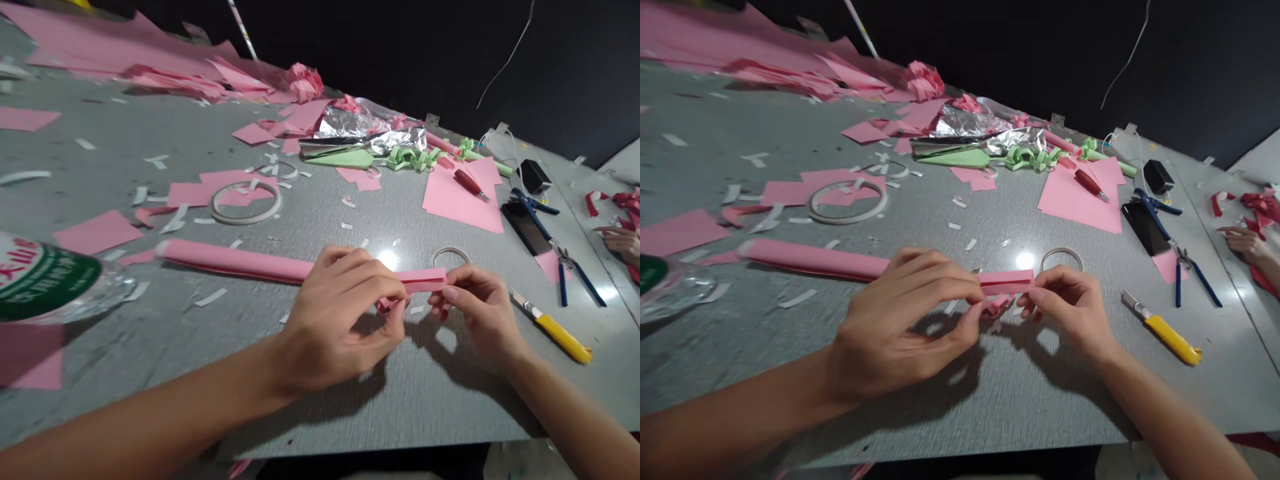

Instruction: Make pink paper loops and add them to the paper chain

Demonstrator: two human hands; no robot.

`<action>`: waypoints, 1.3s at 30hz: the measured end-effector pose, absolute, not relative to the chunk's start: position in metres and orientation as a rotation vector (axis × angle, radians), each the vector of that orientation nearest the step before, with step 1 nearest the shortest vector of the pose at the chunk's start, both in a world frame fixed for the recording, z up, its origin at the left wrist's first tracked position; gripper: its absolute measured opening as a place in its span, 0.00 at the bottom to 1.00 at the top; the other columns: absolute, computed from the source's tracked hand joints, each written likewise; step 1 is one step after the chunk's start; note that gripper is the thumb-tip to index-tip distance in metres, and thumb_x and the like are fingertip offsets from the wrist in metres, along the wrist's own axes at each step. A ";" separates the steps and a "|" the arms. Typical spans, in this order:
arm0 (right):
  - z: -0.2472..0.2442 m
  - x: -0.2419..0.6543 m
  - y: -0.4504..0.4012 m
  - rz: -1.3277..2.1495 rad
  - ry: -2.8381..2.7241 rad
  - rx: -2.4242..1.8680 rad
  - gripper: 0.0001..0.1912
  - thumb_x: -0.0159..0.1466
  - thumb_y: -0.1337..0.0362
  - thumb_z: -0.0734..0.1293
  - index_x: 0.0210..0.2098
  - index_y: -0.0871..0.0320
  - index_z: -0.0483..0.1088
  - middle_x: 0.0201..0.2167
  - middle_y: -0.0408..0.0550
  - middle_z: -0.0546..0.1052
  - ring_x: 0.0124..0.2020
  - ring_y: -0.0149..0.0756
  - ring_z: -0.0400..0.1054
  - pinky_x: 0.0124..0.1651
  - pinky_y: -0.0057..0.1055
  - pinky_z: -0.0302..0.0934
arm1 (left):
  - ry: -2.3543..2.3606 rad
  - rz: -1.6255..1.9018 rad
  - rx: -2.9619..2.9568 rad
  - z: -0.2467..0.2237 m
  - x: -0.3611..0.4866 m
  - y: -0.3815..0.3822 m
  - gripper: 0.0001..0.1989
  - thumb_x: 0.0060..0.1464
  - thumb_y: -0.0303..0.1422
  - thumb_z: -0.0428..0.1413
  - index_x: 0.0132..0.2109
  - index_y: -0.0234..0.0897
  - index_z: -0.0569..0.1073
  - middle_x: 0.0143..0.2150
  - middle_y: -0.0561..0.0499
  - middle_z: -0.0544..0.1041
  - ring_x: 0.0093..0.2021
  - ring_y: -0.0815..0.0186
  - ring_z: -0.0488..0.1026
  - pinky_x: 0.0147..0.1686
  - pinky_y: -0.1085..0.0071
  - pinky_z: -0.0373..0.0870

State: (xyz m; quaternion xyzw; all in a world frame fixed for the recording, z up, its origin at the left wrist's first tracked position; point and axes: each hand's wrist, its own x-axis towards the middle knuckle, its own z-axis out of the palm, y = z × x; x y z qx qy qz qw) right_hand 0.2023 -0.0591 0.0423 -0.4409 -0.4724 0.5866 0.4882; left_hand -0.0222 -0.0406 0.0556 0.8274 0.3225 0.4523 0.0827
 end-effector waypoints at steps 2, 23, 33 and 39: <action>0.043 0.204 -0.056 1.407 -1.081 -1.065 0.06 0.62 0.61 0.78 0.33 0.56 0.80 0.28 0.46 0.83 0.26 0.34 0.77 0.30 0.29 0.70 | 0.955 1.407 2.447 0.056 -0.023 -0.040 0.07 0.60 0.24 0.56 0.38 0.42 0.71 0.30 0.56 0.80 0.31 0.63 0.75 0.40 0.59 0.65; 0.038 0.212 -0.047 1.351 -0.944 -0.928 0.10 0.58 0.59 0.79 0.31 0.55 0.77 0.28 0.46 0.82 0.25 0.34 0.75 0.27 0.27 0.68 | 0.954 1.483 2.049 0.049 -0.026 -0.026 0.05 0.69 0.29 0.55 0.46 0.40 0.76 0.47 0.47 0.78 0.47 0.62 0.77 0.49 0.62 0.76; 0.038 0.212 -0.047 1.322 -1.014 -0.927 0.10 0.58 0.58 0.79 0.31 0.54 0.77 0.28 0.45 0.82 0.25 0.36 0.76 0.27 0.29 0.67 | 0.922 1.155 1.644 0.049 -0.025 -0.017 0.10 0.65 0.36 0.59 0.42 0.37 0.83 0.34 0.48 0.84 0.30 0.63 0.79 0.27 0.70 0.76; 0.041 0.211 -0.044 1.267 -1.106 -1.024 0.23 0.66 0.43 0.73 0.34 0.58 0.82 0.29 0.52 0.82 0.26 0.38 0.76 0.25 0.30 0.68 | 1.013 1.224 1.813 0.052 -0.025 -0.018 0.09 0.65 0.35 0.59 0.40 0.38 0.83 0.34 0.49 0.86 0.32 0.62 0.82 0.30 0.70 0.77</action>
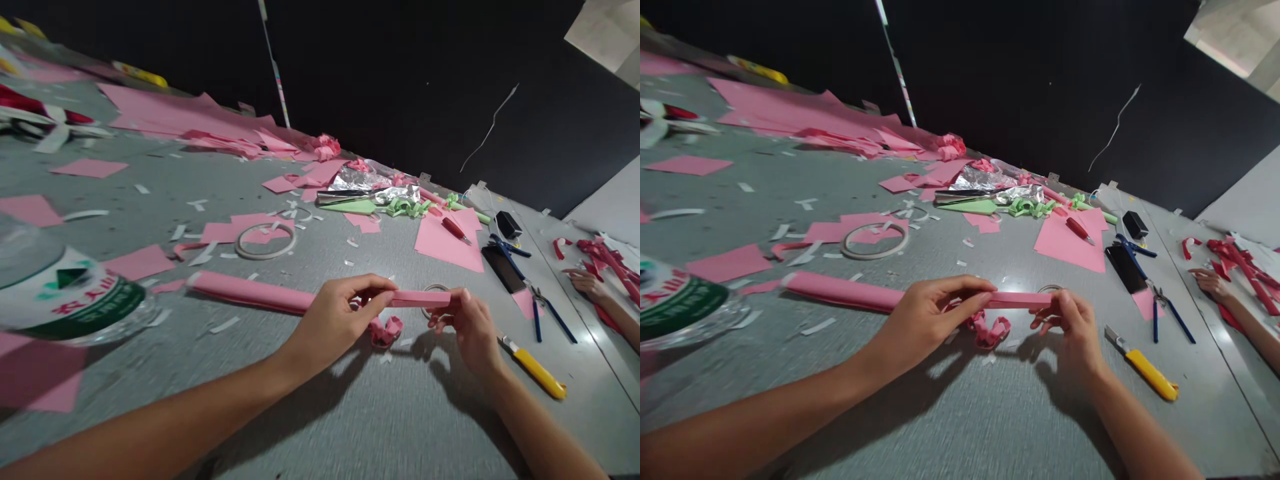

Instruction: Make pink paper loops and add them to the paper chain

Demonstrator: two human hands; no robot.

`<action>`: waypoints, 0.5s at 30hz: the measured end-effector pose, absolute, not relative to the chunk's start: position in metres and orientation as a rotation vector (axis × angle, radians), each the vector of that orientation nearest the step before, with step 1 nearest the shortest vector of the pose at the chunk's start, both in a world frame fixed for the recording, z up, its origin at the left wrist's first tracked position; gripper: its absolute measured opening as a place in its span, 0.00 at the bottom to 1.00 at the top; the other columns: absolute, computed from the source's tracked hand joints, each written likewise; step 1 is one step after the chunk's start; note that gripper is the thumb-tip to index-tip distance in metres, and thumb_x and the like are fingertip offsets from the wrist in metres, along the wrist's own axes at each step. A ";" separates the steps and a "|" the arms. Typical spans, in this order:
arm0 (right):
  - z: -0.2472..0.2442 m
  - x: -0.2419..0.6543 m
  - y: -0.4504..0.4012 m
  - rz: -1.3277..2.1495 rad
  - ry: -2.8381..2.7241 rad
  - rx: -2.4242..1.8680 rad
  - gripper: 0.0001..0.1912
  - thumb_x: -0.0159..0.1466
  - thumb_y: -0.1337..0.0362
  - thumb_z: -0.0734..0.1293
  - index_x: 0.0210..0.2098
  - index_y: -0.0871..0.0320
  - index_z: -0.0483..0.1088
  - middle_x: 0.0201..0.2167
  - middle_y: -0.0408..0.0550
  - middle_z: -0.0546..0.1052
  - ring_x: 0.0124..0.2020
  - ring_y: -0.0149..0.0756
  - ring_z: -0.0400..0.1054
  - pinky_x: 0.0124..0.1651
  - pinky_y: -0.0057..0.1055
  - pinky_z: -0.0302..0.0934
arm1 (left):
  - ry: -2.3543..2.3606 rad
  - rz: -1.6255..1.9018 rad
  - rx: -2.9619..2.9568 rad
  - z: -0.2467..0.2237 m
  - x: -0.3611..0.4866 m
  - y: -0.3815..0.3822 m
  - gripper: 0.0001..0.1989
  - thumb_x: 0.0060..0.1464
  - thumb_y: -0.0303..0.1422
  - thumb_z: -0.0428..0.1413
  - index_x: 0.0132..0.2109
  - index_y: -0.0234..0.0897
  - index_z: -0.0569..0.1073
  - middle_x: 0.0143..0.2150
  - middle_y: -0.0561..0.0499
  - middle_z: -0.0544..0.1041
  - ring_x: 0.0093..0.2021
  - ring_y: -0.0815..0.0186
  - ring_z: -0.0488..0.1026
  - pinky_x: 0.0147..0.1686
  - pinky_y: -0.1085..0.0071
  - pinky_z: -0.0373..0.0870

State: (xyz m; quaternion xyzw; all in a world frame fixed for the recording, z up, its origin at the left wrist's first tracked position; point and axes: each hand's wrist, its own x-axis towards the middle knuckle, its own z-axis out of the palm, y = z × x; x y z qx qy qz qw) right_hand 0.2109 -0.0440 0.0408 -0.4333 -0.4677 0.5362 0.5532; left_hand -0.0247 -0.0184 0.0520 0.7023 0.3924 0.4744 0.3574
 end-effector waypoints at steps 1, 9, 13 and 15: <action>0.041 0.211 -0.043 1.258 -1.137 -1.050 0.22 0.65 0.43 0.74 0.35 0.58 0.82 0.28 0.51 0.82 0.25 0.38 0.76 0.25 0.30 0.68 | 1.029 1.214 1.840 0.052 -0.024 -0.019 0.10 0.65 0.34 0.59 0.40 0.38 0.84 0.34 0.49 0.86 0.33 0.62 0.82 0.31 0.70 0.77; 0.041 0.213 -0.042 1.218 -1.301 -1.205 0.13 0.64 0.54 0.78 0.33 0.59 0.82 0.21 0.46 0.80 0.21 0.33 0.73 0.26 0.30 0.70 | 1.038 1.156 1.851 0.050 -0.023 -0.019 0.11 0.66 0.35 0.57 0.41 0.38 0.84 0.35 0.49 0.86 0.32 0.64 0.81 0.30 0.72 0.75; 0.043 0.213 -0.042 1.196 -1.337 -1.217 0.13 0.65 0.54 0.77 0.34 0.59 0.82 0.20 0.45 0.80 0.20 0.34 0.73 0.27 0.31 0.70 | 1.017 1.044 1.755 0.050 -0.025 -0.015 0.11 0.66 0.37 0.58 0.43 0.37 0.84 0.31 0.50 0.84 0.28 0.65 0.78 0.26 0.72 0.72; 0.045 0.212 -0.043 1.178 -1.349 -1.227 0.12 0.65 0.55 0.77 0.34 0.58 0.82 0.20 0.45 0.80 0.20 0.34 0.73 0.27 0.32 0.70 | 1.015 1.001 1.751 0.050 -0.027 -0.014 0.11 0.64 0.37 0.59 0.43 0.36 0.84 0.29 0.50 0.83 0.27 0.65 0.77 0.25 0.71 0.71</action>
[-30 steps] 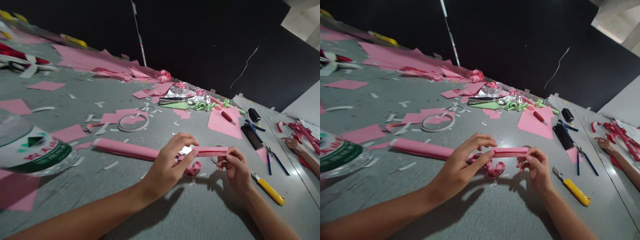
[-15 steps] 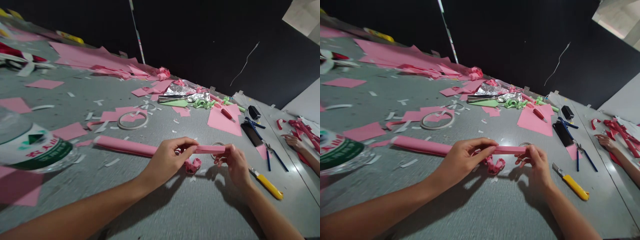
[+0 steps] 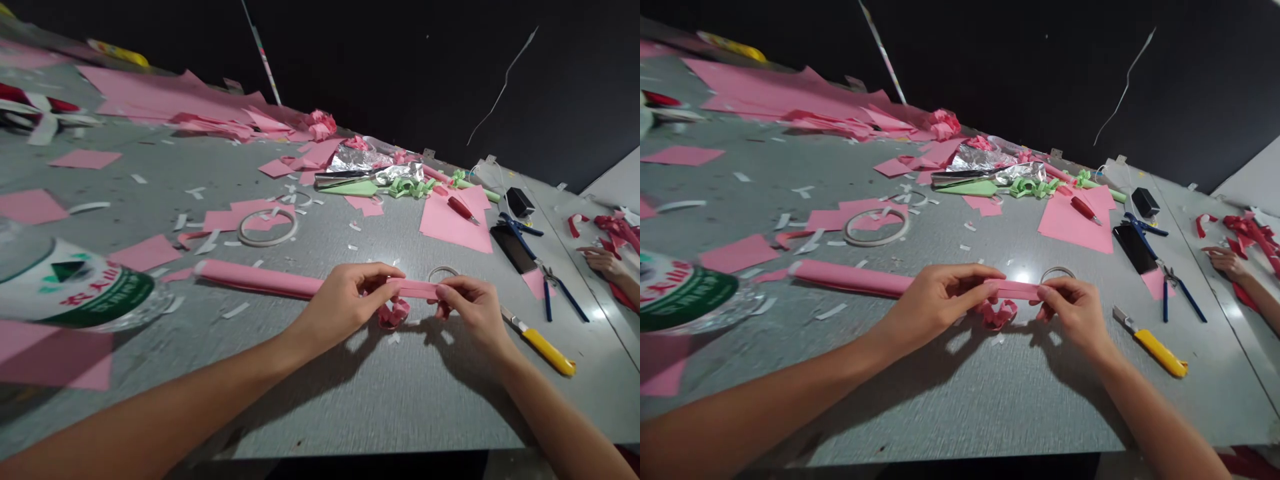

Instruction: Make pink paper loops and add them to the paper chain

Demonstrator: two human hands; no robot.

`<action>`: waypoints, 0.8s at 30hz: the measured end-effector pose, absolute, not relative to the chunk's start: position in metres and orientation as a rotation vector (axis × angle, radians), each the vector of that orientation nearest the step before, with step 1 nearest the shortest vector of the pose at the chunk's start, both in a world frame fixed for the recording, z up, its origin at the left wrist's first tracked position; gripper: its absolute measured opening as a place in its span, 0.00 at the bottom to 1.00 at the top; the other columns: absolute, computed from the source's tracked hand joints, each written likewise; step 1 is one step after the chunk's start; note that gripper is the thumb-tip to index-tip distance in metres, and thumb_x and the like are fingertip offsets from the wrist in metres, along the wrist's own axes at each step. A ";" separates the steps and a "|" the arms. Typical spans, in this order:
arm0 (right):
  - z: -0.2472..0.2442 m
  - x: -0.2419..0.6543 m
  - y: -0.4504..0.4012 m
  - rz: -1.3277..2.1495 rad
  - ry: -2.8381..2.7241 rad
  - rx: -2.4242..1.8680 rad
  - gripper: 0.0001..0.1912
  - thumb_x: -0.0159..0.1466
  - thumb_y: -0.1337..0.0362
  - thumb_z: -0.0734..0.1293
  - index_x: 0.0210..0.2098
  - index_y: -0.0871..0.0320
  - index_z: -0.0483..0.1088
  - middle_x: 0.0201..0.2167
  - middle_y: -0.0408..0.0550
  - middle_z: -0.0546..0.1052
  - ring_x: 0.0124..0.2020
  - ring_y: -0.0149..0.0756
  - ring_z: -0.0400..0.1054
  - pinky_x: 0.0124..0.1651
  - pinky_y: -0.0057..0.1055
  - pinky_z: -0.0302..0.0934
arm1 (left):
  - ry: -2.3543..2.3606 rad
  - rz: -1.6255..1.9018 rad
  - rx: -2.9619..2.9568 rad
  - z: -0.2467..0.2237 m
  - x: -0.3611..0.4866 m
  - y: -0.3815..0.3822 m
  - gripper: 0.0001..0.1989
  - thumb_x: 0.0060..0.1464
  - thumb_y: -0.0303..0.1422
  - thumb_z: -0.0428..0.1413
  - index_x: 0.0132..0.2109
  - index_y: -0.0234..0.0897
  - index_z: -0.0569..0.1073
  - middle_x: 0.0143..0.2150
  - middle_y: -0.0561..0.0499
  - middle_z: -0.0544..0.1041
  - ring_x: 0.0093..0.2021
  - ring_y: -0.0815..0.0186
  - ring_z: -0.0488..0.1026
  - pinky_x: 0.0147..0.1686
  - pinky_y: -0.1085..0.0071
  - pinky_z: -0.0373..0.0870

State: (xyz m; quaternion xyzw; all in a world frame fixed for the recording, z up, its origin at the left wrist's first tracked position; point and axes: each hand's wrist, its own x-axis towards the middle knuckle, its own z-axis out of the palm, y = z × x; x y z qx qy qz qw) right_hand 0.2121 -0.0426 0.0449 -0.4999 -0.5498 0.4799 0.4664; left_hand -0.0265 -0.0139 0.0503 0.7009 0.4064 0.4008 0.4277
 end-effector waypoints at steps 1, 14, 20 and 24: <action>0.046 0.212 -0.043 1.171 -1.354 -1.231 0.12 0.65 0.55 0.76 0.34 0.58 0.82 0.20 0.45 0.80 0.21 0.34 0.73 0.28 0.32 0.71 | 1.015 0.989 1.762 0.051 -0.027 -0.013 0.11 0.64 0.37 0.59 0.43 0.36 0.84 0.29 0.50 0.83 0.27 0.65 0.77 0.25 0.71 0.71; 0.046 0.211 -0.045 1.385 -1.701 -1.297 0.13 0.65 0.53 0.76 0.33 0.57 0.83 0.29 0.47 0.80 0.29 0.33 0.71 0.31 0.29 0.64 | 0.926 0.919 1.915 0.050 -0.024 -0.021 0.12 0.66 0.34 0.56 0.48 0.38 0.84 0.39 0.49 0.87 0.33 0.66 0.80 0.34 0.72 0.74; 0.046 0.200 -0.053 1.638 -1.444 -1.247 0.18 0.65 0.49 0.77 0.34 0.58 0.81 0.25 0.45 0.79 0.22 0.30 0.69 0.24 0.26 0.62 | 0.875 0.982 1.664 0.049 -0.022 -0.024 0.17 0.65 0.40 0.59 0.57 0.39 0.77 0.37 0.53 0.83 0.32 0.67 0.78 0.33 0.72 0.74; 0.042 0.198 -0.054 1.636 -1.248 -1.173 0.17 0.63 0.50 0.79 0.34 0.59 0.79 0.27 0.48 0.81 0.24 0.32 0.76 0.24 0.25 0.68 | 0.883 0.910 1.689 0.048 -0.019 -0.025 0.10 0.61 0.38 0.61 0.46 0.38 0.77 0.34 0.53 0.80 0.31 0.66 0.75 0.31 0.72 0.71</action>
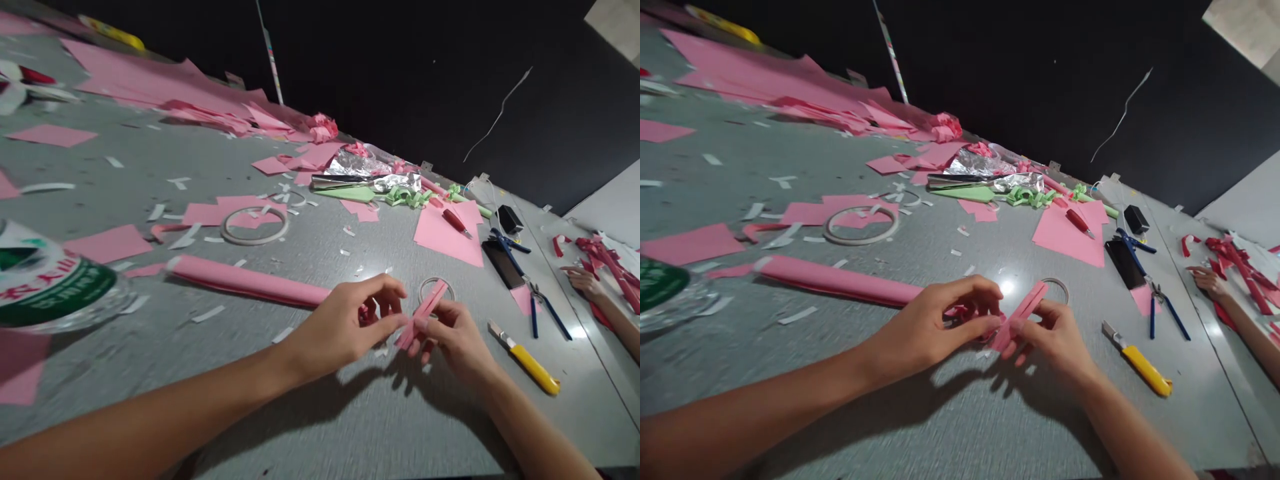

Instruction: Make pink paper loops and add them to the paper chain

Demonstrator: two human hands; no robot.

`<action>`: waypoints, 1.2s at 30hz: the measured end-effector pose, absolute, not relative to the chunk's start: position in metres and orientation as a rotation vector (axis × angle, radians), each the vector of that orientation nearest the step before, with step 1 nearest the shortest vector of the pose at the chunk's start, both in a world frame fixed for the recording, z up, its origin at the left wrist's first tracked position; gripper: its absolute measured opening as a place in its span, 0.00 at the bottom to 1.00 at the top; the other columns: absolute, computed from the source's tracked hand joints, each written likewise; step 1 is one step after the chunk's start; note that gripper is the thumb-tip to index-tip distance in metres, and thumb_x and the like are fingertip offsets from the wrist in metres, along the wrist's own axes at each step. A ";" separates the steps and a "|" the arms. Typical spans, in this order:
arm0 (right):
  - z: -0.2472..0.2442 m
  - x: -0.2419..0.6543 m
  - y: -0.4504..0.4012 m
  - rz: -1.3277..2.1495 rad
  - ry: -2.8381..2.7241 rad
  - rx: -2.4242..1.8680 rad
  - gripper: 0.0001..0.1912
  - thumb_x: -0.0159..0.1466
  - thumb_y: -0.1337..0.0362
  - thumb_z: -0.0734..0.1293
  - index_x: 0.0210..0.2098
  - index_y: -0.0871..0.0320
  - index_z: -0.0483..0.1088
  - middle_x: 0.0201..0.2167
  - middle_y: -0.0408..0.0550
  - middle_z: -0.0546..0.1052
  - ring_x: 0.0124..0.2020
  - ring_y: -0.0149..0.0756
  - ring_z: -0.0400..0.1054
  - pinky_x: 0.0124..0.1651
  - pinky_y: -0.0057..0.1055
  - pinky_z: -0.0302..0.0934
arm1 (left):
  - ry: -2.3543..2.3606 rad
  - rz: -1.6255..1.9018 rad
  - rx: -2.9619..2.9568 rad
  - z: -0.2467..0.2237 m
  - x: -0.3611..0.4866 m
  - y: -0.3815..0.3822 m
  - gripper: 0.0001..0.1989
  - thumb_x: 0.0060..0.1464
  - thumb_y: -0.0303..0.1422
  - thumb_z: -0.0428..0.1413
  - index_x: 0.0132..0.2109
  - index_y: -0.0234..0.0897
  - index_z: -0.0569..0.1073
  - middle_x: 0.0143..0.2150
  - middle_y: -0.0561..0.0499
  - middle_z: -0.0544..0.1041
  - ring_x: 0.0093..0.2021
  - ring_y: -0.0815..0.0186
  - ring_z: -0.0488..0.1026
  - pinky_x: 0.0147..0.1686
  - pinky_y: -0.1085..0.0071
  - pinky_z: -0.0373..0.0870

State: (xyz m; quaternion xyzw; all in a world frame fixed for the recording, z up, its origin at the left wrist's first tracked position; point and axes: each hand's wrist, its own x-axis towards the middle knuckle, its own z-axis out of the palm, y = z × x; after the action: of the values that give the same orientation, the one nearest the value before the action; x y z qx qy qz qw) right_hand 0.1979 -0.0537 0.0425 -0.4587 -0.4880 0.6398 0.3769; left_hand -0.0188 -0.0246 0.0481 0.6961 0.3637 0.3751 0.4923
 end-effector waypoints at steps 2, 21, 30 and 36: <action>0.040 0.197 -0.053 1.591 -1.211 -1.148 0.17 0.63 0.51 0.79 0.35 0.59 0.79 0.28 0.47 0.82 0.25 0.32 0.77 0.25 0.24 0.70 | 0.862 0.837 1.715 0.047 -0.016 -0.026 0.10 0.62 0.38 0.60 0.45 0.37 0.77 0.31 0.54 0.79 0.30 0.67 0.73 0.30 0.72 0.68; 0.035 0.202 -0.053 1.437 -1.141 -1.166 0.10 0.63 0.57 0.80 0.39 0.55 0.85 0.34 0.49 0.85 0.31 0.36 0.82 0.31 0.28 0.77 | 0.834 1.080 2.202 0.036 -0.018 -0.029 0.06 0.69 0.34 0.59 0.47 0.36 0.78 0.39 0.50 0.81 0.33 0.66 0.76 0.35 0.70 0.70; 0.034 0.204 -0.053 1.433 -1.076 -1.177 0.11 0.60 0.60 0.81 0.40 0.56 0.82 0.33 0.47 0.84 0.30 0.38 0.83 0.31 0.29 0.78 | 0.700 1.161 2.661 0.032 -0.021 -0.026 0.08 0.72 0.26 0.54 0.48 0.35 0.78 0.46 0.46 0.81 0.42 0.61 0.78 0.42 0.64 0.72; 0.038 0.207 -0.051 1.450 -1.100 -1.190 0.10 0.59 0.61 0.81 0.36 0.56 0.79 0.30 0.46 0.83 0.28 0.39 0.83 0.30 0.29 0.76 | 0.697 1.153 2.614 0.032 -0.024 -0.026 0.10 0.70 0.22 0.53 0.47 0.34 0.78 0.46 0.46 0.82 0.42 0.62 0.77 0.45 0.65 0.73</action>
State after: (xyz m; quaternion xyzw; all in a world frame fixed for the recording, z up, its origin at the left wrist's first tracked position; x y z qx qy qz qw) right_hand 0.2071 -0.0515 0.0380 -0.4847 -0.4478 0.5904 0.4647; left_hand -0.0239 -0.0263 0.0316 0.8844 0.2359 0.3900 0.1005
